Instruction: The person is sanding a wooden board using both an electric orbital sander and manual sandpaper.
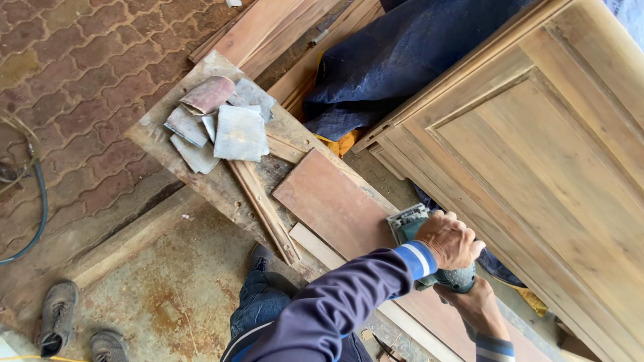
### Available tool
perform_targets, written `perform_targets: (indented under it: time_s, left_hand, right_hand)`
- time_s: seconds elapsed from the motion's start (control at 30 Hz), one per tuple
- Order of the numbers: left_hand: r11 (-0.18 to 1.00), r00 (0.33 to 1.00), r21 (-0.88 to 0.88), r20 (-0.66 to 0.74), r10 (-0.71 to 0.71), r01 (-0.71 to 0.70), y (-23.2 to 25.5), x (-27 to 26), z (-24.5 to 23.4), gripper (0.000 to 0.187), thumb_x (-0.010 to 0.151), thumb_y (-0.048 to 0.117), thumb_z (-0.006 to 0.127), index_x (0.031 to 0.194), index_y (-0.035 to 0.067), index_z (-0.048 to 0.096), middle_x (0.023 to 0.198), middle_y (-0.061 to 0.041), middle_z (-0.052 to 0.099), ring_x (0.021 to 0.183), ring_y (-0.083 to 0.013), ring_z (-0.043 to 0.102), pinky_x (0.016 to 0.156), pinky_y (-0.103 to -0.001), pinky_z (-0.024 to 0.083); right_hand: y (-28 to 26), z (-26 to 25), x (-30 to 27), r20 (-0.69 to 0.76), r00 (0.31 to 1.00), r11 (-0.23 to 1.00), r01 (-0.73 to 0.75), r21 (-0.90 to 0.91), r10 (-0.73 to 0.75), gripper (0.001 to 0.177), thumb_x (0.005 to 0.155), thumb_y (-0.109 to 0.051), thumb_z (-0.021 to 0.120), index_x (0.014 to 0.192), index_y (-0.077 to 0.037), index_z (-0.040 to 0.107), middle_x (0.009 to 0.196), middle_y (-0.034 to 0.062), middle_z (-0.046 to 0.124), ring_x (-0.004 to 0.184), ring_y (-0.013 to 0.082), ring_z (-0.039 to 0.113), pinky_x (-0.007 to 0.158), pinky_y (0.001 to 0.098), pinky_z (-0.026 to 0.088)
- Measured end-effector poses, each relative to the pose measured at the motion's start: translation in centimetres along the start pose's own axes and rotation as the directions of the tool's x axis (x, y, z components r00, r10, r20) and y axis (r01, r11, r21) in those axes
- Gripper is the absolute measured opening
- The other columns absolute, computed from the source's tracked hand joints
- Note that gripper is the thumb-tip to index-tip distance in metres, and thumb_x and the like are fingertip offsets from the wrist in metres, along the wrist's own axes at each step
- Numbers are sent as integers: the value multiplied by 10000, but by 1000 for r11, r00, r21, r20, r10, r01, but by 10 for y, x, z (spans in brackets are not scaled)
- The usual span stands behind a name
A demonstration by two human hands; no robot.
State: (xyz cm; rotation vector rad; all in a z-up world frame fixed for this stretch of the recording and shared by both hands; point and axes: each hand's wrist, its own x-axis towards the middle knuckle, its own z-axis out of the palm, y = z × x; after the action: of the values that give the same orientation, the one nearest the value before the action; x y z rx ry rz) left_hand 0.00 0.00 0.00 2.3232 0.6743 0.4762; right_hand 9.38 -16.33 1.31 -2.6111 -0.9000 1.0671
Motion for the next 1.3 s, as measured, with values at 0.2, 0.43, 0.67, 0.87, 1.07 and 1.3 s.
perform_targets:
  time_s: [0.2,0.43,0.67,0.87,1.07,1.3]
  left_hand:
    - [996,991,-15,-99,-94,93,-59,-14,-62,508,991,442,496,692,116,747,759,-147,751,791,-300,705,790,-468,539]
    - [987,937,-45,-310,-158,152,-134,-48,-143,486,956,434,533,632,120,713,716,-162,734,721,-323,702,733,-483,548]
    - [959,947,-20,-154,-282,283,-198,-79,-200,548,999,474,513,623,113,683,602,-129,684,592,-280,683,613,-454,541]
    - [965,924,3,-291,-248,261,-220,-103,-222,459,950,466,581,682,124,729,637,-157,695,592,-293,680,623,-462,537]
    - [984,941,-4,-292,-172,178,-216,-130,-220,368,985,378,558,763,122,701,637,-138,685,620,-292,672,583,-458,531]
    - [986,889,43,-440,-124,159,-195,-143,-192,469,982,407,600,612,121,626,651,-158,658,633,-299,642,614,-454,516]
  right_hand:
    - [-80,20,20,51,992,990,120,-77,-117,359,671,-302,891,810,12,786,684,123,784,623,205,745,629,344,592]
    - [-186,60,30,54,908,875,415,-250,-415,463,626,-345,903,909,-9,759,786,159,781,674,250,757,682,395,599]
    - [-267,108,24,112,911,848,410,-335,-396,516,661,-397,884,950,5,739,836,186,781,711,288,784,726,399,629]
    - [-303,134,5,85,904,816,415,-403,-418,575,677,-441,869,1037,-15,732,878,216,766,760,332,769,731,444,612]
    - [-292,142,-13,94,887,823,456,-338,-453,604,659,-432,862,1080,-23,722,889,211,771,803,342,771,754,452,607]
    - [-267,136,-32,79,879,821,469,-327,-470,567,688,-434,867,1041,-16,715,852,230,757,793,371,758,735,460,599]
